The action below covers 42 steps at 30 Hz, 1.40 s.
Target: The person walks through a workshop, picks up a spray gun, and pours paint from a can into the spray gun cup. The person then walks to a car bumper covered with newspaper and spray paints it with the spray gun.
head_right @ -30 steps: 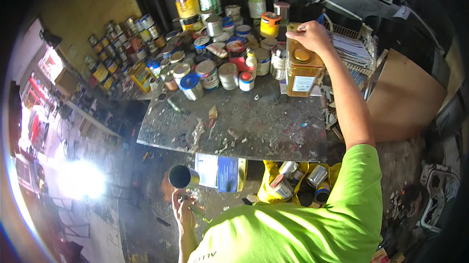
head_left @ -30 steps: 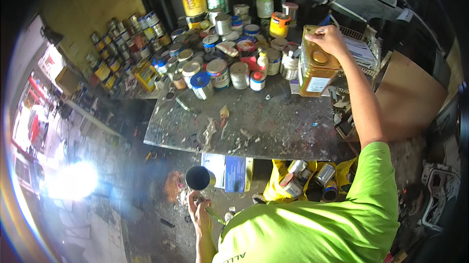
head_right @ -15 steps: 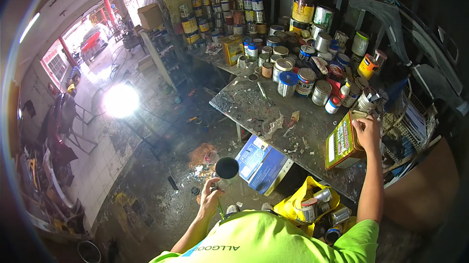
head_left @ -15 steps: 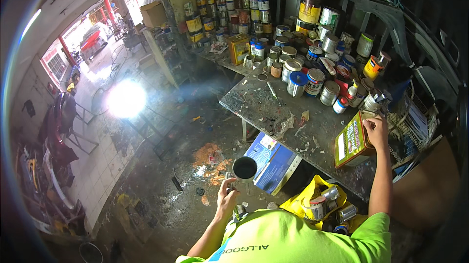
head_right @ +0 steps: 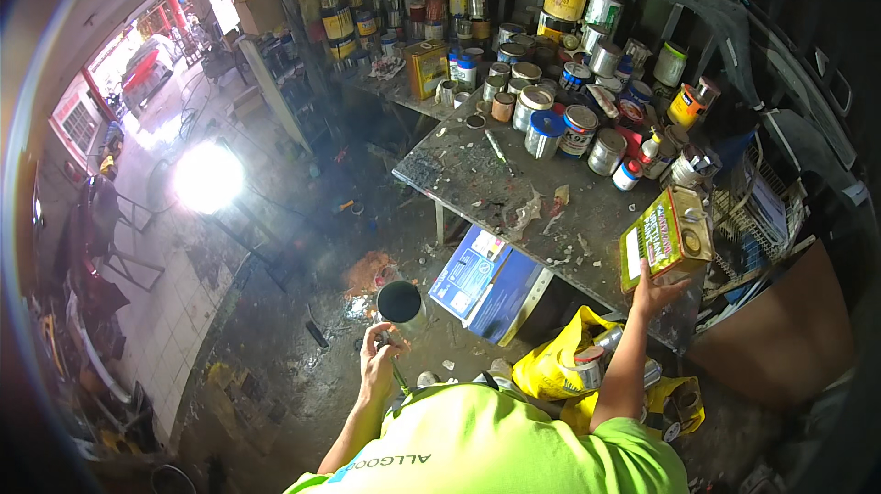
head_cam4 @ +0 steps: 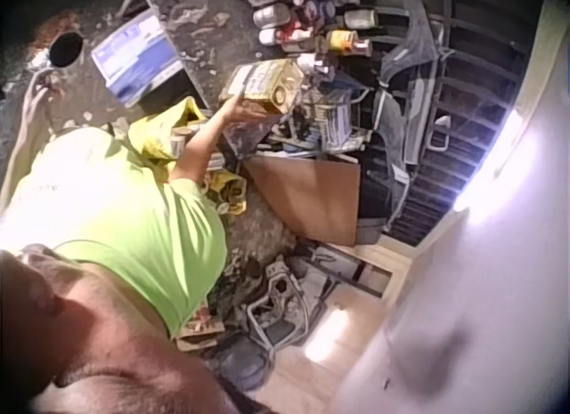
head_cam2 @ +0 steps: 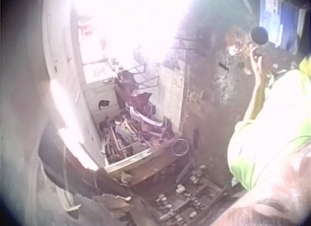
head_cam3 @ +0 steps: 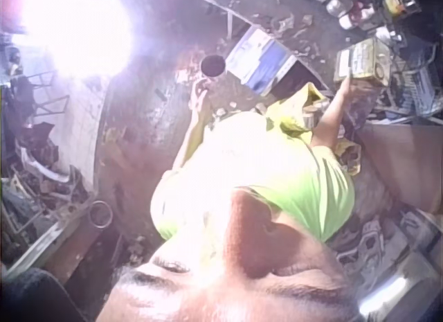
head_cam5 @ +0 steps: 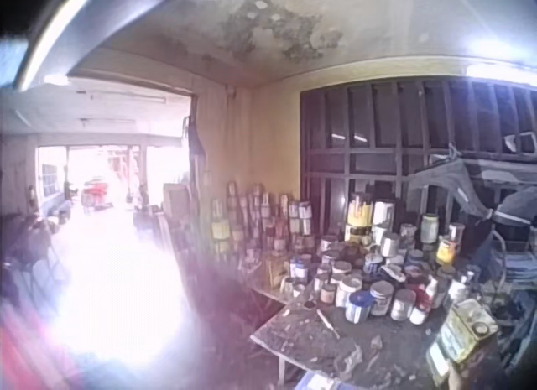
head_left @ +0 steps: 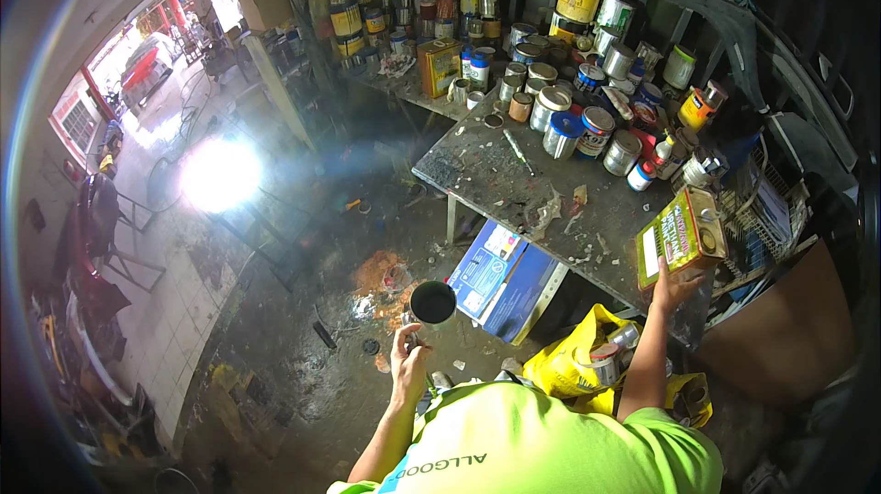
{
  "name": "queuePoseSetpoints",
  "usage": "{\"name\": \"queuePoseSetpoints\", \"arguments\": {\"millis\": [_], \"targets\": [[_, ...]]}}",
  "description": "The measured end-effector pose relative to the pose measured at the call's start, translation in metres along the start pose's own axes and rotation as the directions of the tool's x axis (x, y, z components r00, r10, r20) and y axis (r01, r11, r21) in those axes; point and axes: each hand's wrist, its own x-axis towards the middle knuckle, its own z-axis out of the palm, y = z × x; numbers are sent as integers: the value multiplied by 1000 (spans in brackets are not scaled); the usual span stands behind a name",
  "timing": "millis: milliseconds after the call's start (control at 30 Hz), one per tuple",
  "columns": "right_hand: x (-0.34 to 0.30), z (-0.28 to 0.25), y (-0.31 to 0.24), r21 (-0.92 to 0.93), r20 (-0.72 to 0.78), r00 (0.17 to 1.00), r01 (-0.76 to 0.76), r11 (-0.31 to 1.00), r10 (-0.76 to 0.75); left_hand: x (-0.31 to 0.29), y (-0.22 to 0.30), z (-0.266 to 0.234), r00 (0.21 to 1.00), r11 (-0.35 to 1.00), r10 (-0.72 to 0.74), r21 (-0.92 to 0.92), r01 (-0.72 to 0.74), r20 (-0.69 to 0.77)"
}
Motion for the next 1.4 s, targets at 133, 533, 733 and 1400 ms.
{"name": "queuePoseSetpoints", "arguments": {"millis": [133,533,733,1400], "targets": [[-6,13,19,297,131,991,-70,952,32,23,10,-45,999,999,16,48,-14,-41],[-55,52,-171,148,383,871,271,951,-307,198,79,-84,999,993,34,115,-38,38],[-61,147,-299,216,464,629,603,768,-624,338,128,-48,953,862,237,411,-296,189],[-96,333,-562,71,739,63,983,170,-671,559,167,-8,875,846,56,443,-298,481]]}}
